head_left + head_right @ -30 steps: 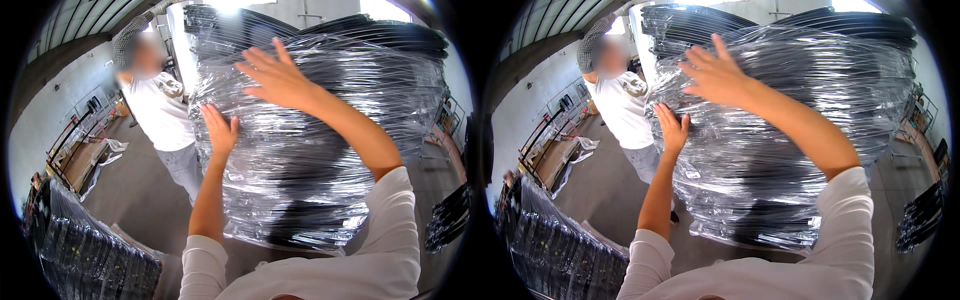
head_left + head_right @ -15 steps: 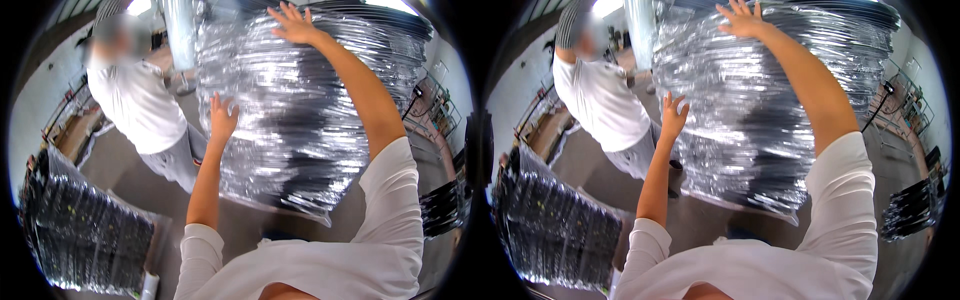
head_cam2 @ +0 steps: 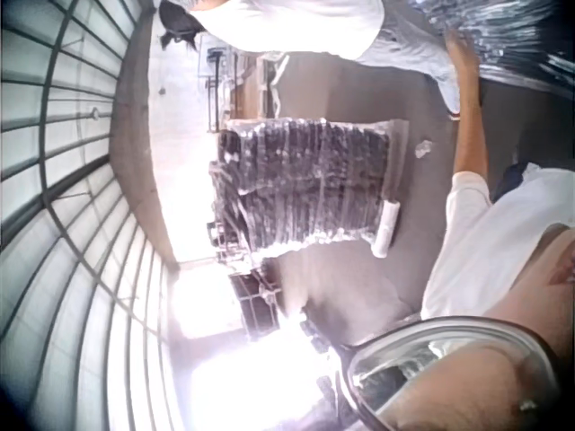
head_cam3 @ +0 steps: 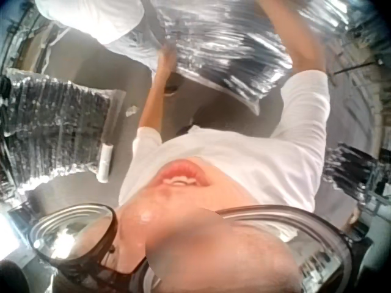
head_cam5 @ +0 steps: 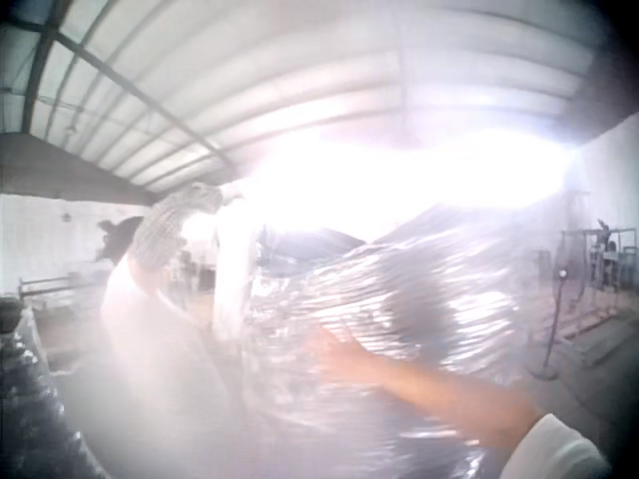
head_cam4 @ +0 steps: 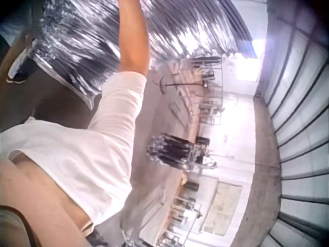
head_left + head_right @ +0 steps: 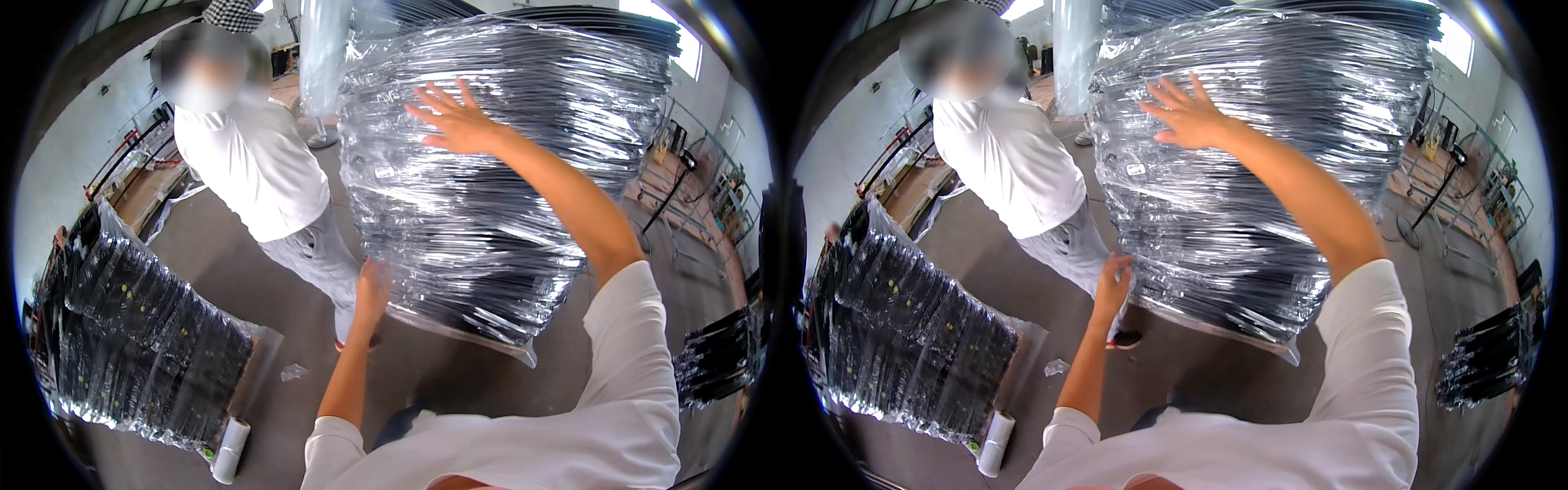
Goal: The person wraps a stack of black metal furniture frames with clear plastic wrap in a warehouse. They pull the film from a roll, stretch it over the stack, and smooth it down by hand to secure the bundle. A coworker assists by holding the stack and handing over the roll.
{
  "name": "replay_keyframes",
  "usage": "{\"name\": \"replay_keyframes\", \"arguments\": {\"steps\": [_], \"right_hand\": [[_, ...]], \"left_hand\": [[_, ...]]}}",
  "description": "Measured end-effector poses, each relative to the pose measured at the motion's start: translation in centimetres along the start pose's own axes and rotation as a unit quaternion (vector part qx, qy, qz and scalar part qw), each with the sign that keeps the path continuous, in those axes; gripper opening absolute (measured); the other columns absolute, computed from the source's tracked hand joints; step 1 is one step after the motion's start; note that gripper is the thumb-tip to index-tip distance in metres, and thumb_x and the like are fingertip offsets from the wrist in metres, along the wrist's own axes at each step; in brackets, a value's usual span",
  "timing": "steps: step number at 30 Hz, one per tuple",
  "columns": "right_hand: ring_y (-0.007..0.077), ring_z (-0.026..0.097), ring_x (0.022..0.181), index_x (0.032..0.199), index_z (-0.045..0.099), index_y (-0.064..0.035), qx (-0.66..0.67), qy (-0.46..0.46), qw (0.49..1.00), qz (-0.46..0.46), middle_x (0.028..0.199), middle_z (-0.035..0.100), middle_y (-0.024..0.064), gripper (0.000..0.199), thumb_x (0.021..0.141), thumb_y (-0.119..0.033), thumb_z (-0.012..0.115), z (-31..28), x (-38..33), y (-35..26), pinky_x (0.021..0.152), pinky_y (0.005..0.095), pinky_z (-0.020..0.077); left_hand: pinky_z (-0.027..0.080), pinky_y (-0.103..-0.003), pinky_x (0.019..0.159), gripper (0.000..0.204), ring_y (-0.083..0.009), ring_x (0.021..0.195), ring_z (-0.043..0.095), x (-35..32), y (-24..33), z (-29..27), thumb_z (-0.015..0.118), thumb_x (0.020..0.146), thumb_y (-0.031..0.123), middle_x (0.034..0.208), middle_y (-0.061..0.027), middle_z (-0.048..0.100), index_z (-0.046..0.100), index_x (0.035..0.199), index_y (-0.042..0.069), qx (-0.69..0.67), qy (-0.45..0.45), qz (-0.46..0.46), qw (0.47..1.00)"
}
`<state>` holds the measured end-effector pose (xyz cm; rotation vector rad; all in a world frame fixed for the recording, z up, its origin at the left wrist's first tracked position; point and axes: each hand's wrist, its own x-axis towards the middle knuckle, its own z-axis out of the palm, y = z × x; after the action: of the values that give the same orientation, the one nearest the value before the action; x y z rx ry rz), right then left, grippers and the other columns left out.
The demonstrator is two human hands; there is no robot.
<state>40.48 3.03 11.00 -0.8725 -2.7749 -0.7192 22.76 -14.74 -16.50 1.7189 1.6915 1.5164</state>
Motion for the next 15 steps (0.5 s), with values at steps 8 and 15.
{"name": "replay_keyframes", "arguments": {"steps": [8, 15], "right_hand": [[0.0252, 0.011, 0.137, 0.136, 0.033, -0.0144, 0.078, 0.024, 0.996, 0.042, 0.146, 0.02, 0.0113, 0.053, 0.089, -0.035, 0.047, 6.8, 7.6, -1.9, 0.107, 0.056, 0.0032], [0.0295, 0.024, 0.132, 0.135, 0.034, -0.0117, 0.357, 0.017, 0.929, 0.092, 0.142, 0.027, 0.0153, 0.055, 0.086, -0.031, 0.051, 7.6, 11.6, -7.2, 0.104, 0.0537, 0.0194]], "left_hand": [[0.035, -0.04, 0.097, 0.028, -0.0387, 0.119, 0.042, 6.4, 11.8, -4.8, 0.054, 0.081, 0.003, 0.125, -0.0233, 0.046, 0.058, 0.108, 0.004, 0.081, 0.026, 0.127, 0.988], [0.039, -0.029, 0.09, 0.023, -0.0195, 0.109, 0.051, -5.8, 8.3, -7.8, 0.049, 0.084, -0.002, 0.118, -0.012, 0.056, 0.06, 0.104, 0.002, -0.102, -0.07, -0.021, 0.992]]}}
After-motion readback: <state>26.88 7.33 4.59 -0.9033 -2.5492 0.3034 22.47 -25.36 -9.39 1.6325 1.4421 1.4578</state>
